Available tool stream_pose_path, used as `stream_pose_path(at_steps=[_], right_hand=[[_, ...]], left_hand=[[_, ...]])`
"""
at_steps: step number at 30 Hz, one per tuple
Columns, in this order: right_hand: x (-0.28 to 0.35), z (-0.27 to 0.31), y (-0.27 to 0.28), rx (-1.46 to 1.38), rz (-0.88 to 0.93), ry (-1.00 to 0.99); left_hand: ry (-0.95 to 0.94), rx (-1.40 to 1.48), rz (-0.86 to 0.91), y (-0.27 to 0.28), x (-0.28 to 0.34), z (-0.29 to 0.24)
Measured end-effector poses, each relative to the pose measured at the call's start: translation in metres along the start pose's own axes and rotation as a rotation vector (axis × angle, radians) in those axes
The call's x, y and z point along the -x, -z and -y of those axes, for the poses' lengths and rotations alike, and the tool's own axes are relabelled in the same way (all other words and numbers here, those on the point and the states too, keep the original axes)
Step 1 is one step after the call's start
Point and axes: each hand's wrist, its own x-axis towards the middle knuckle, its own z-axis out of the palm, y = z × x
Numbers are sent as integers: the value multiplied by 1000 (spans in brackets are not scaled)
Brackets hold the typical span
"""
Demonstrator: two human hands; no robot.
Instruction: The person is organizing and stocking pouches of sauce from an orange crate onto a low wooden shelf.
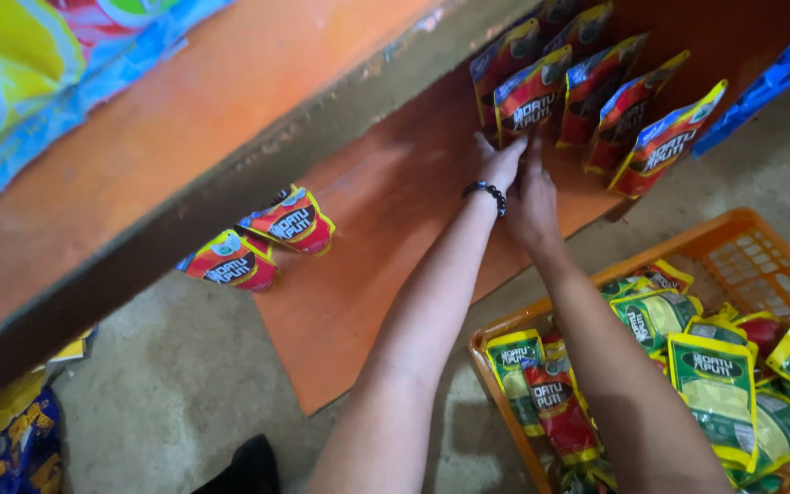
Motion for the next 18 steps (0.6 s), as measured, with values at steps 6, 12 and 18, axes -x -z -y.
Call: stream_pose_path(at_steps=[6,12,18], right_hand=[[2,17,6,-56,-73,127],[3,-15,-4,96,-11,0],[22,46,26,-3,-30,-64]], left_hand=[[115,37,-77,-4,1,-2],[25,-145,-98,-11,-20,25],[121,-71,-17,25,27,6]])
